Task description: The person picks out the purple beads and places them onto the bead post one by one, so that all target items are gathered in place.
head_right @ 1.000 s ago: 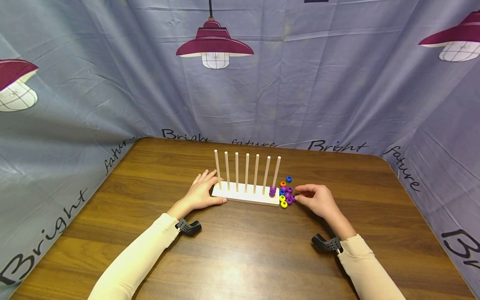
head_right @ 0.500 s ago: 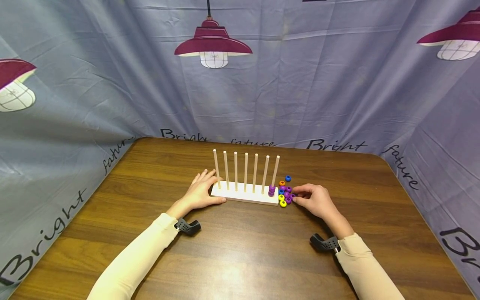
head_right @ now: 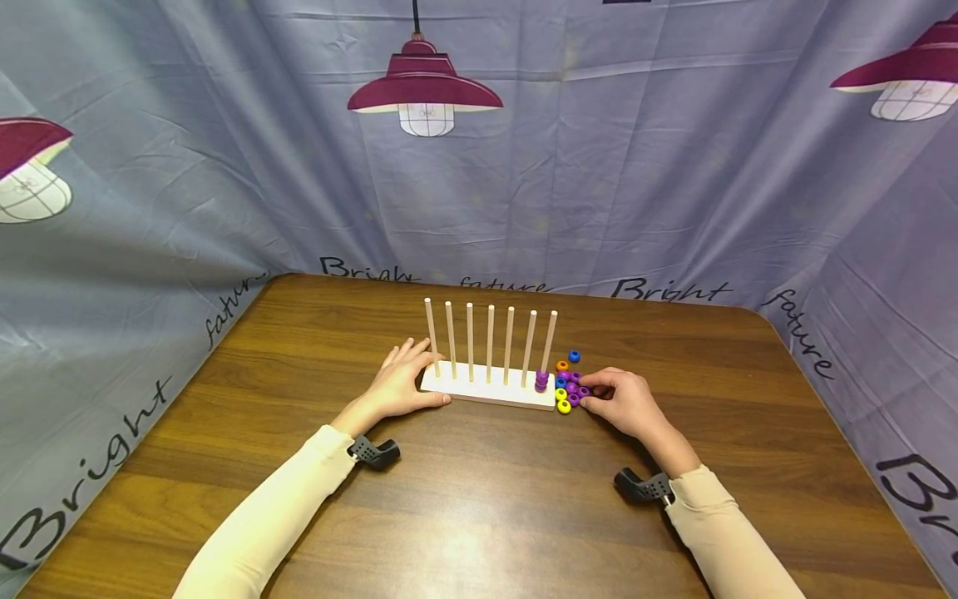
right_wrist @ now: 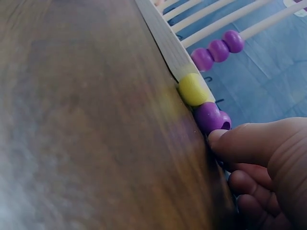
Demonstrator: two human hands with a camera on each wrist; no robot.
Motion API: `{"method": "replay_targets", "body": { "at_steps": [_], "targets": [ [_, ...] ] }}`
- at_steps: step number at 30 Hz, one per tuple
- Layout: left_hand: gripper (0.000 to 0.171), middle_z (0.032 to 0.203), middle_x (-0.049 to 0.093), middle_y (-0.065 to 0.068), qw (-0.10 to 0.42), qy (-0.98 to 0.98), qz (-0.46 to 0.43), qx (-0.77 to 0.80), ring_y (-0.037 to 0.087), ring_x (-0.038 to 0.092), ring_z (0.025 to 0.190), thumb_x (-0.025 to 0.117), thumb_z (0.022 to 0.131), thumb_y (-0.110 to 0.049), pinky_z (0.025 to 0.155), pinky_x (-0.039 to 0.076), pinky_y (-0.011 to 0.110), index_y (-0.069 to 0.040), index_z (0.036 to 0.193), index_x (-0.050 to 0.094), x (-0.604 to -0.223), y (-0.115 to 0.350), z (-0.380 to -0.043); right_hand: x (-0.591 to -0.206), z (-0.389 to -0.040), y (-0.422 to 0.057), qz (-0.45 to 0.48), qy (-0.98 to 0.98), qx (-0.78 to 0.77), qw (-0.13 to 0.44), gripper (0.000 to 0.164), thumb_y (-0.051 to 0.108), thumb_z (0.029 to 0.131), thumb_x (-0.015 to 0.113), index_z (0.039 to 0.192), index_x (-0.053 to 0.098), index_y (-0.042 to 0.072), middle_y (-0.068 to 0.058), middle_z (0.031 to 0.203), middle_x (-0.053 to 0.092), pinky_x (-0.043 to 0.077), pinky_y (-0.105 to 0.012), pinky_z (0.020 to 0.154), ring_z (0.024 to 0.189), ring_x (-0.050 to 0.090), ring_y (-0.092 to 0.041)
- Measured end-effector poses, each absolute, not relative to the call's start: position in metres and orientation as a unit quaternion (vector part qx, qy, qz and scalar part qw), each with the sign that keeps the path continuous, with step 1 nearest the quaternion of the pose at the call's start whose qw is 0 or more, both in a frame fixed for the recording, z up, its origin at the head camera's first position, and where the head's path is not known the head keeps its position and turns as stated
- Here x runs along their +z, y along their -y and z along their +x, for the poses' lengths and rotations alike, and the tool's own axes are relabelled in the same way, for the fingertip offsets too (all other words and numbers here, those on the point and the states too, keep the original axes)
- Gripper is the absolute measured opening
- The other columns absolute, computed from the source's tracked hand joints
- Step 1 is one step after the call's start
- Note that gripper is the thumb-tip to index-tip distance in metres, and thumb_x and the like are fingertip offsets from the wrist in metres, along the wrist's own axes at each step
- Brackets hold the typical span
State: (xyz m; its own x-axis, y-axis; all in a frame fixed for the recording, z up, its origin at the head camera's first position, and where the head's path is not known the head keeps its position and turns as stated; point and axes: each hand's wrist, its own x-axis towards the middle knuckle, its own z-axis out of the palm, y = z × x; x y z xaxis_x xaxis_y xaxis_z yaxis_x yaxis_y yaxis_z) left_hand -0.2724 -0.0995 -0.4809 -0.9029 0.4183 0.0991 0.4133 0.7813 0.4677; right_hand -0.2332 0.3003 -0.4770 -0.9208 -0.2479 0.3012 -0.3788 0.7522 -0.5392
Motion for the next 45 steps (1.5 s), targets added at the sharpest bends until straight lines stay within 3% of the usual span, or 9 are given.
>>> {"method": "replay_targets", "body": {
  "at_steps": [13,27,45],
  "targets": [
    [0.073,0.164,0.036,0.019,0.007,-0.944,0.222,0.246,0.044,0.021,0.156,0.078,0.079,-0.057,0.128,0.012,0.059,-0.019,0.139,0.061,-0.4822,0.0989,-0.274,-0.4759,-0.2317,-0.2993,0.16,0.935,0.302,0.094,0.022,0.008,0.079,0.084,0.1,0.079,0.006,-0.006,0.088,0.072,0.047,-0.019,0.061,0.073,0.054,0.0],
    [0.073,0.163,0.037,0.019,0.003,-0.942,0.225,0.25,0.045,0.022,0.156,0.079,0.078,-0.056,0.128,0.013,0.06,-0.018,0.138,0.061,-0.4814,0.0973,-0.2736,-0.4783,-0.2277,-0.2995,0.151,0.929,0.319,0.111,0.019,0.003,0.079,0.082,0.098,0.079,0.003,-0.005,0.083,0.072,0.047,-0.018,0.059,0.068,0.052,0.008],
    [0.074,0.163,0.037,0.02,0.002,-0.941,0.225,0.251,0.045,0.023,0.156,0.078,0.079,-0.055,0.128,0.013,0.06,-0.017,0.14,0.06,-0.4801,0.1007,-0.2705,-0.482,-0.2288,-0.2992,0.13,0.925,0.337,0.12,0.017,0.006,0.079,0.084,0.095,0.079,0.005,-0.004,0.081,0.071,0.047,-0.017,0.059,0.066,0.052,0.008]
  ]
}}
